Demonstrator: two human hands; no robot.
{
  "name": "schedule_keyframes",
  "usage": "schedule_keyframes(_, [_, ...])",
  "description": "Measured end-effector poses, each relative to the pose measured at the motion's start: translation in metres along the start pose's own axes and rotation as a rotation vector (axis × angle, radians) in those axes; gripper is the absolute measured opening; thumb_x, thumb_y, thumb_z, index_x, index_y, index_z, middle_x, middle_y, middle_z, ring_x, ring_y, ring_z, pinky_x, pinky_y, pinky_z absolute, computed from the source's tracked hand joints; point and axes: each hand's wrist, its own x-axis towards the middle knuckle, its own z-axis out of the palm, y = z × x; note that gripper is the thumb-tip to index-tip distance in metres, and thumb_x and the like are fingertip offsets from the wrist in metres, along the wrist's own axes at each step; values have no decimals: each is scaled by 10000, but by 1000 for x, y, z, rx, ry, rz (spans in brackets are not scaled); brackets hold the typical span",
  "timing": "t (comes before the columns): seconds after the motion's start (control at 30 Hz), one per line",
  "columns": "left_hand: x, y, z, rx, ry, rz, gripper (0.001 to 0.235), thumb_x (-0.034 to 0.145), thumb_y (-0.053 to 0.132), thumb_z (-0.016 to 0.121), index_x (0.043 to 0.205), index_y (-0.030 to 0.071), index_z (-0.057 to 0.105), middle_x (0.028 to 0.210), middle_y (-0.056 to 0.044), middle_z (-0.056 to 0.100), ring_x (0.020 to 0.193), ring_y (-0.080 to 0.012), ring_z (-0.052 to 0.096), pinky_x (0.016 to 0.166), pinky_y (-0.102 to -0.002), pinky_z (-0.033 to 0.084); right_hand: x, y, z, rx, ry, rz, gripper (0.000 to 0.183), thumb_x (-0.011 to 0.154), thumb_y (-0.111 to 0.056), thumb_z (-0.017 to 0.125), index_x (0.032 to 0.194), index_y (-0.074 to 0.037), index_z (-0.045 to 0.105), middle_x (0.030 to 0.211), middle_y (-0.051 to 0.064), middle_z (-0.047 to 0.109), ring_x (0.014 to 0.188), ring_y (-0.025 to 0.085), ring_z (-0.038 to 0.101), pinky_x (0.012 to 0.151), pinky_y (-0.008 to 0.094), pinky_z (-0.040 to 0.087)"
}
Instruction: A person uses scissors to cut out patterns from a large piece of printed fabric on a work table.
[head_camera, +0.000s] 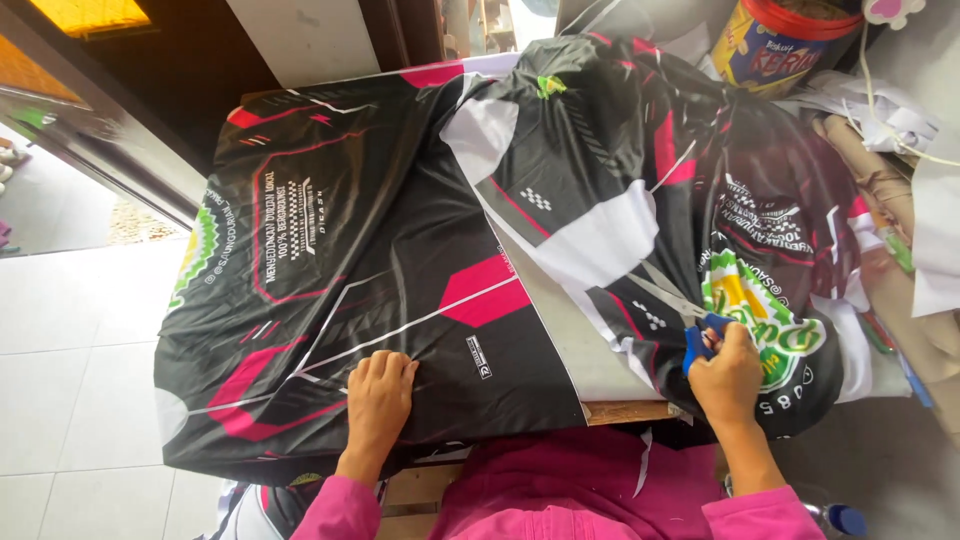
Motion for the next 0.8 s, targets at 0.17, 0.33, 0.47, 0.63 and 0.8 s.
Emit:
schedule_keyframes(0.17, [-8, -10, 24, 13, 92, 122, 132, 908, 154, 546, 796, 115, 488, 684, -14, 480, 580, -204, 464, 602, -336, 401, -17, 43, -24, -142, 109, 177, 236, 879, -180, 660, 1040, -38, 564, 855, 71, 662, 771, 331, 644, 690, 511, 451])
schedule_keyframes(0.33, [-31, 7, 12, -96, -213, -15, 133, 917, 233, 482, 859, 127, 428, 485, -35, 500, 425, -279, 527, 401, -403, 377, -20, 86, -65, -83, 261, 393, 199, 912, -149, 664, 954, -41, 502, 834, 162, 617, 757, 430, 596, 711, 496, 437])
schedule_keyframes(0.47, [-48, 36, -27, -225, -769, -270, 197, 944, 340, 352, 901, 149, 326, 596, -129, 628, 666, -499, 541, 613, -549, 374, -9, 76, -92, 173, 364, 485, 240, 825, -27, 669, 1005, -39, 510, 880, 84, 551, 757, 220, 555, 665, 352, 465])
schedule_keyframes(0.63, [-98, 74, -30, -498, -1063, -290, 232, 916, 394, 471, 914, 177, 388, 791, -129, 656, 805, -372, 618, 688, -425, 425, -1, 46, -97, 284, 368, 592, 229, 834, -15, 624, 1004, -77, 482, 862, 48, 518, 677, 161, 511, 544, 319, 433])
schedule_keyframes(0.8, [-92, 97, -42, -892, -1390, 34, 56, 951, 193, 405, 931, 143, 391, 920, 40, 498, 786, -92, 449, 731, -258, 383, -5, 46, -64, 147, 475, 402, 238, 802, 11, 618, 954, -49, 444, 893, 159, 571, 753, 294, 563, 681, 395, 455])
